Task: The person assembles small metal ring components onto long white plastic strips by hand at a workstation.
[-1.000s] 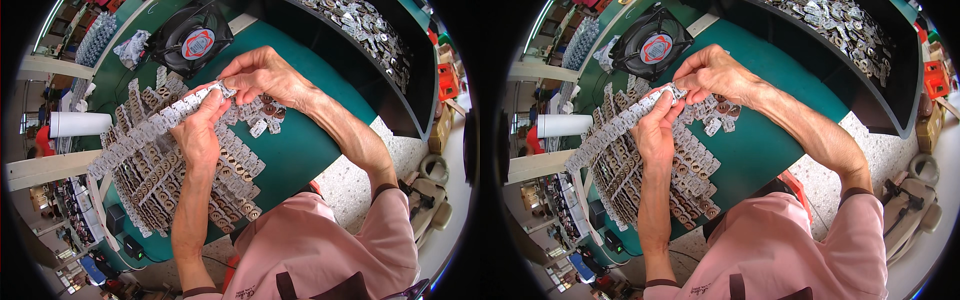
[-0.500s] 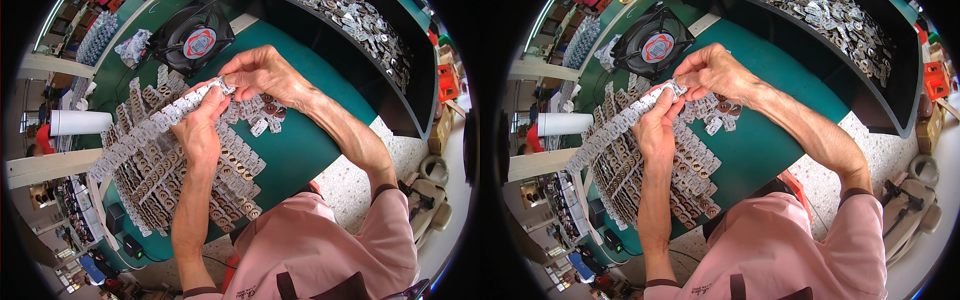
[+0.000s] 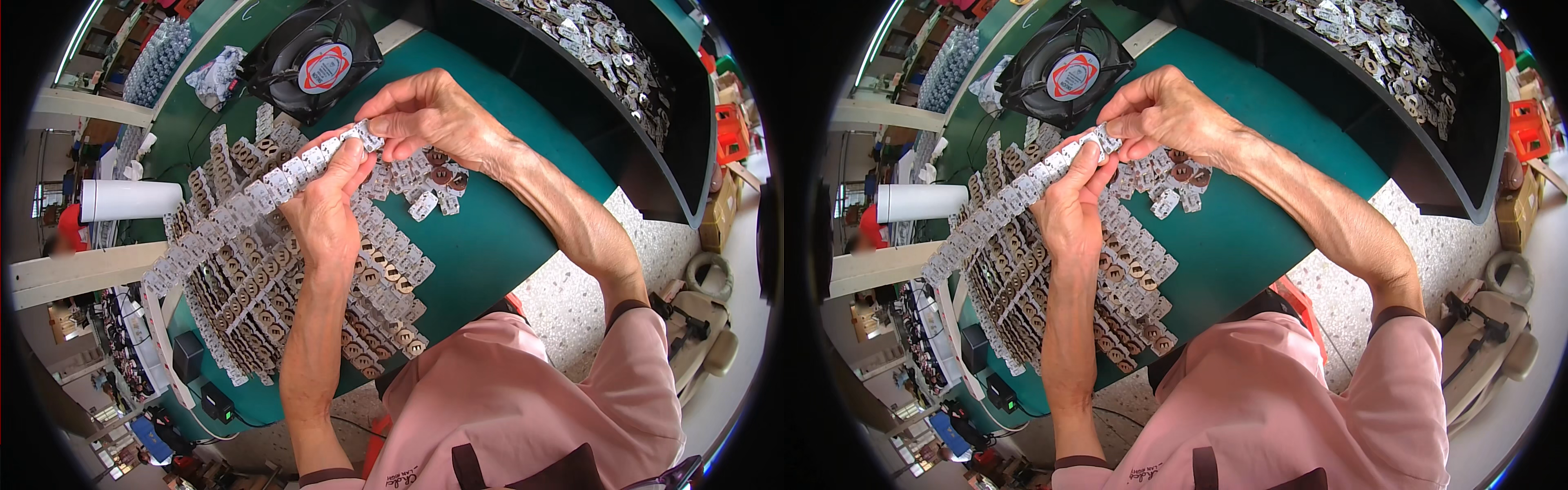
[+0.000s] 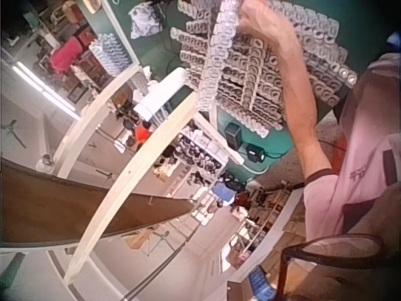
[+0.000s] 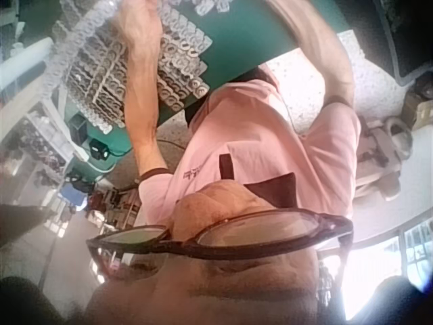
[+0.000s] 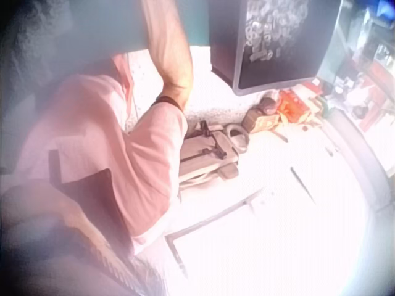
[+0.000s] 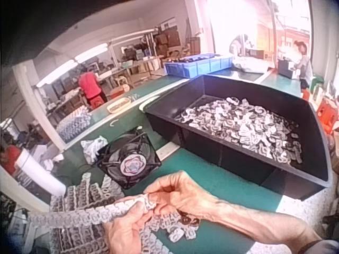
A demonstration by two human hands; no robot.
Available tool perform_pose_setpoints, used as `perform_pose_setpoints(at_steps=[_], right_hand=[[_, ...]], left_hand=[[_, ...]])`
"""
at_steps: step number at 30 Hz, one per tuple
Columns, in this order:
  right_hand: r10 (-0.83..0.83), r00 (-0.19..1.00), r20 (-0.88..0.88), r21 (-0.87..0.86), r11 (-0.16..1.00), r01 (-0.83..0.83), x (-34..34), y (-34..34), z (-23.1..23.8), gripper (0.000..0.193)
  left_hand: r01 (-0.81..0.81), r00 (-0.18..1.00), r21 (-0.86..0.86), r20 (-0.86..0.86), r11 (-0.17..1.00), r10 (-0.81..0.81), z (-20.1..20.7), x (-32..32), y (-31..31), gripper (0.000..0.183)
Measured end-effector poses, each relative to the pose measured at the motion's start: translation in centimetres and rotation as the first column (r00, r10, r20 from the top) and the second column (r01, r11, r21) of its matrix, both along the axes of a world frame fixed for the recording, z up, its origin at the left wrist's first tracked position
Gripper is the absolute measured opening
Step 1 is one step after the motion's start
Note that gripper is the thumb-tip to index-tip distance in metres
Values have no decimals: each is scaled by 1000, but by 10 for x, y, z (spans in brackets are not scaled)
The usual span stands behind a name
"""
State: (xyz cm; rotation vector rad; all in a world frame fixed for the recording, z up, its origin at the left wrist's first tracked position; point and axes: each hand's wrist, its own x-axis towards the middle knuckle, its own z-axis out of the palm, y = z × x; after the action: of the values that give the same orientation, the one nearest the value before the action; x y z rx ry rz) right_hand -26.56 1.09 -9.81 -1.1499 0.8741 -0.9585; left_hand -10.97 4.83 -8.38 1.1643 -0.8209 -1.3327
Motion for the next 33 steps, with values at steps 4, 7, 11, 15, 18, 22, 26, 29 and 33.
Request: perform_pose_setpoints(at_steps=[4,7,11,15,18,22,26,29,33], right_hand=[[-13,1000,-15,25,1000,13,0,1,5,18],[-24,999,-33,64,998,26,-1,2,7,20],[-16,1000,-20,91,996,18,0,1,7,21],[-15,1000,-19,106,994,17,-1,0,6,21],[-20,1000,-17,108,994,22,0,0,6,21],[-16,1000,-19,108,994,18,0,0,6,22],[-26,999,-22,97,995,28,0,1,7,20],[-22,1000,-13,93,995,23,0,0,4,19],[-16,1000,2,87,996,16,0,0,2,19]], left_hand=[[3,1000,-3,-7,1000,-3,0,0,0,19],[11,1000,-25,-10,1000,-11,0,0,0,19],[-17,1000,-11,-12,1000,17,0,-1,0,18],[7,1000,-20,-8,1000,-7,-2,0,-1,17],[9,1000,-22,-4,1000,-9,-2,1,-1,17],[16,1000,-27,2,999,-16,-1,1,-1,18],[8,1000,-23,1,1000,-8,0,-1,0,19],[14,1000,-19,3,1000,-14,0,0,-1,19],[10,1000,-12,1,1000,-10,-1,0,0,20]])
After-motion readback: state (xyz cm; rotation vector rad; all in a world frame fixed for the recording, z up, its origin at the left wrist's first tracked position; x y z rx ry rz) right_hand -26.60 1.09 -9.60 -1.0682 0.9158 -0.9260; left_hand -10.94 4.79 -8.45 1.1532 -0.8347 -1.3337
